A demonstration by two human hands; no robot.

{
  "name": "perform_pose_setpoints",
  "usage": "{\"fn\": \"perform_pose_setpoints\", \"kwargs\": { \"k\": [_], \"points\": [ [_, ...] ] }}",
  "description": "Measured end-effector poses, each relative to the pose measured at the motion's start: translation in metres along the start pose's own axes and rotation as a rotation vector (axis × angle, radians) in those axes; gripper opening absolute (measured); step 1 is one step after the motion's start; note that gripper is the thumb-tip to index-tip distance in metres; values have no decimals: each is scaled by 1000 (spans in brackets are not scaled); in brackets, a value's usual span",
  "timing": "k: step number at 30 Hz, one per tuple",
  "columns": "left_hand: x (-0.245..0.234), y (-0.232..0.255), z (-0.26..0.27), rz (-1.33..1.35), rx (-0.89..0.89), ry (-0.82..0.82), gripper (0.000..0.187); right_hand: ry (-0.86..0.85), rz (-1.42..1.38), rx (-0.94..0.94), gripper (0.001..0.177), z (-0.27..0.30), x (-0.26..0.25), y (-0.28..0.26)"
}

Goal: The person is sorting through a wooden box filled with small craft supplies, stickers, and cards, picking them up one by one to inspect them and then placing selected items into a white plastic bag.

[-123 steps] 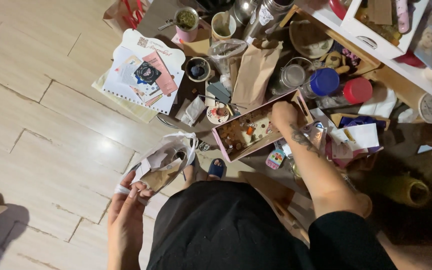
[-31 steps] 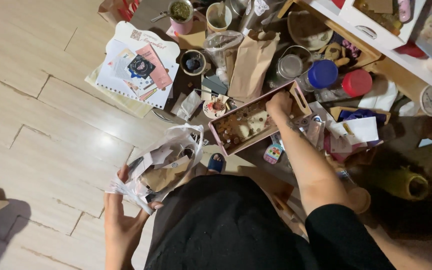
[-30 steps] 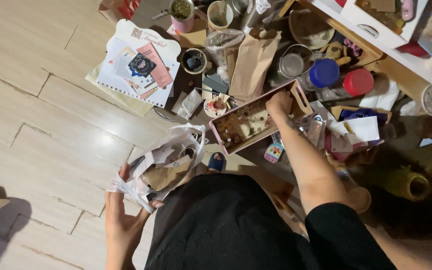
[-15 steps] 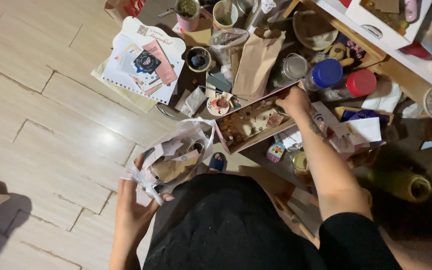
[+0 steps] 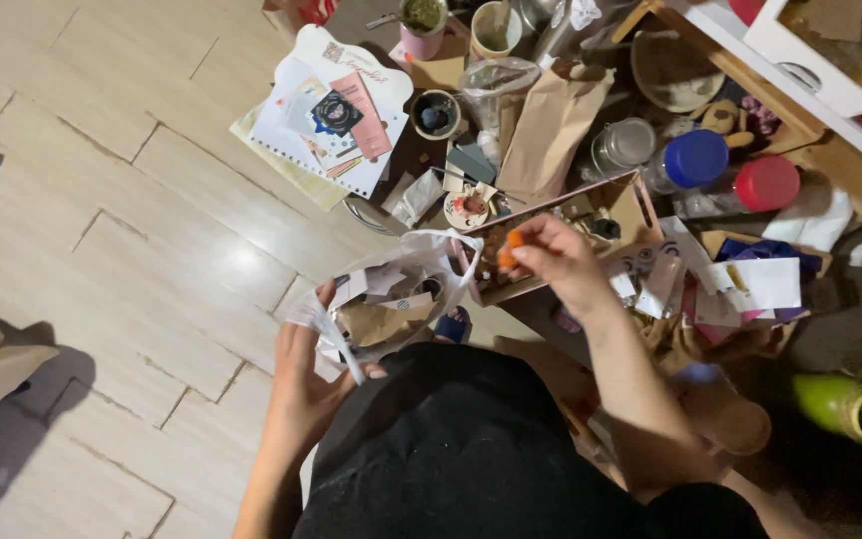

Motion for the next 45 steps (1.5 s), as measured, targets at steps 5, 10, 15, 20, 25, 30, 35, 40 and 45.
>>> {"fn": "perform_pose_setpoints", "kwargs": {
  "k": [5,10,15,20,25,30,35,40,45],
  "points": [
    [4,-2,-1,-40,103,6,91,-223,360,-234,46,5,94,24],
    [-6,12,1,-11,28,19,91,-262,676,-485,33,9,58,14],
    [-10,5,5,-62,-49,51,88,-74,1141,137,12,-19,-43,20],
    [-13,1,7,-26,-77,68,87,-558,1223,414,27,-66,-45,101],
    [-17,-10,10,-54,-46,113,85,-779,1468,502,37,-80,-35,134],
    [-18,-7,11,-19,-76,124,84,-529,1314,658,12,-75,-37,101],
    [-18,-11,9,-38,-63,119,85,-222,958,476,14,-59,-63,58],
    [-17,-8,7,-66,-54,87,87,-99,561,482,26,-53,-81,66],
    [-18,-5,8,-23,-103,99,86,-252,890,573,11,-61,-66,76]
  ]
}}
Point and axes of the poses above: each hand's wrist, its own z-axis away from the middle knuckle, its own x-axis out of the palm, y = z × x, the point moved 1 cm from there along -z, towards the middle knuckle, and after that the axes turned 8 degrees about -x, right-handed, at the moved point
